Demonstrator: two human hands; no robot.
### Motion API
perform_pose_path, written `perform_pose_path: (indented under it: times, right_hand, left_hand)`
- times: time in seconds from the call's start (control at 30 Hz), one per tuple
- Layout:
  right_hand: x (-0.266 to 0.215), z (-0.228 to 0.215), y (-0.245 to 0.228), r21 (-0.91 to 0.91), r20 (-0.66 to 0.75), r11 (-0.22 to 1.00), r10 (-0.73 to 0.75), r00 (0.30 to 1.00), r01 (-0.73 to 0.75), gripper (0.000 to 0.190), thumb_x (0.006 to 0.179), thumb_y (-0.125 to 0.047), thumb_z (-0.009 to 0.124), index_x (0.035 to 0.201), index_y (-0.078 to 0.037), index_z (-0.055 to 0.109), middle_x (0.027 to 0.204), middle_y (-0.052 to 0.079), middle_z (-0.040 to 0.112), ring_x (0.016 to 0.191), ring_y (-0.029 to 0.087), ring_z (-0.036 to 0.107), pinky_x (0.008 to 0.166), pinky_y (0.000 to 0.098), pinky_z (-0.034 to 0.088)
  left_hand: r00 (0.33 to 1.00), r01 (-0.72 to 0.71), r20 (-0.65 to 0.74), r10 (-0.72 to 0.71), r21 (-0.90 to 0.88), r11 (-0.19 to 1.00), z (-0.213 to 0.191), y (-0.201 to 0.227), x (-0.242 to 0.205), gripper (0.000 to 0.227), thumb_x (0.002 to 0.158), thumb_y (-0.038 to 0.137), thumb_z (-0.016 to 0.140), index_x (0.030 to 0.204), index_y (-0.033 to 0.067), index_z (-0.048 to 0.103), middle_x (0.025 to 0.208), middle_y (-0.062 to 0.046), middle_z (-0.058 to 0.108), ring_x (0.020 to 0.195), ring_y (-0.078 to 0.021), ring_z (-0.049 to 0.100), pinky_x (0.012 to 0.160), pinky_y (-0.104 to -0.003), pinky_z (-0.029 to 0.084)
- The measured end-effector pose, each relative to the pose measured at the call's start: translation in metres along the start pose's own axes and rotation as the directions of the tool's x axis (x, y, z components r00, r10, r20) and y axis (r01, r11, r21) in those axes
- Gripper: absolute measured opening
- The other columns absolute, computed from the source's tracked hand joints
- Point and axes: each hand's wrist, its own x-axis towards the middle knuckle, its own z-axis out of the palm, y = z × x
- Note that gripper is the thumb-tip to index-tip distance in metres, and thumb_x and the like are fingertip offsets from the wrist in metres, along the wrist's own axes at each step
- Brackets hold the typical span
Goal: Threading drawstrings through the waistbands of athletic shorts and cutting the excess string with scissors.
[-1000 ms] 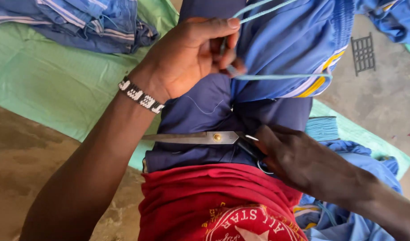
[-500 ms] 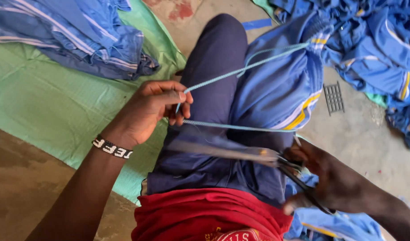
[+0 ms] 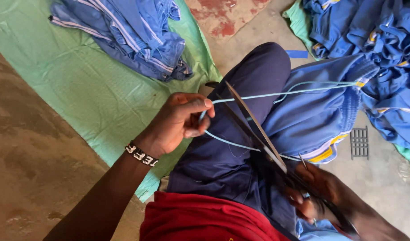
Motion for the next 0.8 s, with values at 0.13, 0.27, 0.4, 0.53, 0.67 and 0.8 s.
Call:
perform_pose_path:
  times: [0.13, 0.27, 0.4, 0.53, 0.67, 0.8]
  right_hand:
    - [0.018, 0.023, -0.020, -0.127, -0.026, 0.991, -0.031, 0.999, 0.028, 0.038, 0.094, -0.048, 0.052, 0.081, -0.018, 0.034, 0.069, 0.015, 0.044, 0.053, 0.024, 0.042, 0.039, 0.0411, 0.038]
    - [0.026, 0.080, -0.045, -0.491, 0.082, 0.827, -0.268, 0.960, 0.273, 0.059, 0.073, -0.036, 0.089, 0.085, -0.015, 0.035, 0.077, -0.001, 0.038, 0.071, 0.011, 0.037, 0.052, 0.0288, 0.025]
    - [0.034, 0.087, -0.052, -0.452, 0.061, 0.831, -0.335, 0.940, 0.326, 0.060, 0.075, -0.008, 0.088, 0.083, -0.015, 0.029, 0.059, 0.008, 0.054, 0.039, 0.007, 0.037, 0.027, 0.0236, 0.026]
    - [0.015, 0.056, -0.045, -0.833, 0.130, 0.422, -0.479, 0.868, 0.357, 0.076, 0.055, -0.010, 0.114, 0.082, -0.014, 0.043, 0.066, -0.009, 0.047, 0.058, 0.004, 0.044, 0.049, 0.0278, 0.031]
    - [-0.020, 0.045, -0.023, -0.715, -0.013, 0.678, -0.259, 0.966, 0.172, 0.060, 0.066, 0.012, 0.109, 0.088, -0.014, 0.059, 0.073, -0.003, 0.058, 0.061, 0.010, 0.055, 0.048, 0.0270, 0.048]
    - [-0.057, 0.059, -0.059, -0.992, 0.093, 0.076, -0.126, 0.988, 0.103, 0.033, 0.095, -0.032, 0.072, 0.125, -0.026, 0.059, 0.119, -0.004, 0.067, 0.097, 0.020, 0.068, 0.076, 0.0386, 0.051]
  left_hand:
    - [0.997, -0.045, 0.063, 0.045, -0.002, 0.999, 0.008, -0.008, 0.001, 0.019, 0.092, 0.016, 0.065, 0.084, -0.0010, 0.069, 0.055, -0.017, 0.060, 0.037, -0.0136, 0.050, 0.037, -0.022, 0.035]
    - [0.996, -0.032, 0.080, 0.024, 0.103, 0.994, 0.005, 0.005, -0.008, 0.025, 0.093, 0.022, 0.062, 0.079, 0.0019, 0.067, 0.064, -0.015, 0.065, 0.051, -0.0157, 0.055, 0.043, -0.021, 0.033]
    - [0.995, -0.032, 0.094, 0.021, 0.121, 0.992, 0.006, 0.002, -0.017, 0.025, 0.091, 0.022, 0.062, 0.076, 0.0024, 0.067, 0.063, -0.013, 0.064, 0.054, -0.0170, 0.059, 0.043, -0.023, 0.035]
    - [0.948, 0.026, -0.312, -0.057, -0.103, 0.994, -0.034, -0.032, 0.003, 0.010, 0.089, 0.015, 0.067, 0.085, 0.0052, 0.068, 0.077, -0.009, 0.068, 0.063, -0.0178, 0.063, 0.044, -0.028, 0.033]
    - [0.924, 0.003, -0.383, -0.023, -0.053, 0.999, -0.039, -0.022, 0.020, 0.011, 0.093, 0.013, 0.064, 0.084, 0.0069, 0.062, 0.082, -0.010, 0.065, 0.065, -0.0193, 0.062, 0.044, -0.026, 0.031]
    - [0.933, 0.024, -0.360, -0.024, -0.005, 1.000, -0.015, -0.021, 0.049, 0.010, 0.090, 0.012, 0.066, 0.081, 0.0071, 0.067, 0.080, -0.009, 0.068, 0.064, -0.0202, 0.063, 0.044, -0.027, 0.032]
